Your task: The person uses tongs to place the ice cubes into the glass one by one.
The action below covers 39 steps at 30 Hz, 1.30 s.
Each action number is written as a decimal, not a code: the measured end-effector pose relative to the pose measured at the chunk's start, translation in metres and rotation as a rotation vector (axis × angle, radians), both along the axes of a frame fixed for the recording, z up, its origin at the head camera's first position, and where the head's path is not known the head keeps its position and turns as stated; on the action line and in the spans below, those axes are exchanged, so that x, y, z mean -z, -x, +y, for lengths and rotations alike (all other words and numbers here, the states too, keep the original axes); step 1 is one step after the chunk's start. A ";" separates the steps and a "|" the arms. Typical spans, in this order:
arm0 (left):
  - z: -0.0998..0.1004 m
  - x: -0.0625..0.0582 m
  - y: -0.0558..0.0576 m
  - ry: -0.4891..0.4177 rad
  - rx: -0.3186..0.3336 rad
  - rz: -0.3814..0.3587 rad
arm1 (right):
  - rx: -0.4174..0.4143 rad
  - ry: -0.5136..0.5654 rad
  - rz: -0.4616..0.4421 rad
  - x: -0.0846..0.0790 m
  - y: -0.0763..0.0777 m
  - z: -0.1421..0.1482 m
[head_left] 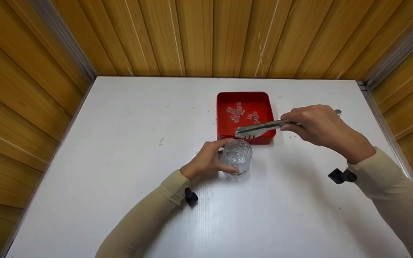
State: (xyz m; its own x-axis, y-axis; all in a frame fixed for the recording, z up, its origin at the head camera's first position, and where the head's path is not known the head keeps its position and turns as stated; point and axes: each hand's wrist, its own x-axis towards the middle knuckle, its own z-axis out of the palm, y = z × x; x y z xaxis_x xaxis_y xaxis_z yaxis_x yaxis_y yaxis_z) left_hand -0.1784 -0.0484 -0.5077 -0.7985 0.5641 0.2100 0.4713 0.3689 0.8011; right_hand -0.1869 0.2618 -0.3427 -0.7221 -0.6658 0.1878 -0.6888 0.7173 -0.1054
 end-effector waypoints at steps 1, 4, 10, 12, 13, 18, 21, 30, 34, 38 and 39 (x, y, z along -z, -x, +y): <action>0.000 0.000 0.000 0.002 0.002 0.007 | -0.009 0.005 -0.004 0.000 -0.002 0.000; 0.000 0.000 0.000 0.005 0.008 0.021 | -0.031 0.013 -0.008 0.001 -0.007 -0.002; -0.001 0.000 0.000 0.010 0.006 0.036 | -0.083 0.019 0.016 0.004 -0.014 -0.005; -0.001 0.000 0.001 0.015 0.001 0.051 | -0.106 0.033 0.030 0.005 -0.015 -0.005; -0.001 0.000 0.000 0.018 0.000 0.058 | -0.118 0.040 0.037 0.005 -0.015 -0.005; -0.001 0.000 0.000 0.036 -0.005 0.077 | -0.137 0.052 0.050 0.007 -0.015 -0.005; -0.001 0.000 0.000 0.044 -0.009 0.072 | -0.130 0.041 0.040 0.007 -0.016 -0.005; 0.000 -0.001 -0.001 0.043 -0.002 0.056 | -0.136 0.031 0.044 0.012 -0.016 -0.007; 0.000 -0.001 0.000 0.041 -0.001 0.047 | -0.135 0.027 0.038 0.014 -0.016 -0.007; 0.000 0.000 0.000 0.042 -0.010 0.045 | -0.129 0.025 0.030 0.015 -0.015 -0.007; 0.000 0.001 0.000 0.039 -0.008 0.044 | -0.128 0.024 0.029 0.015 -0.015 -0.007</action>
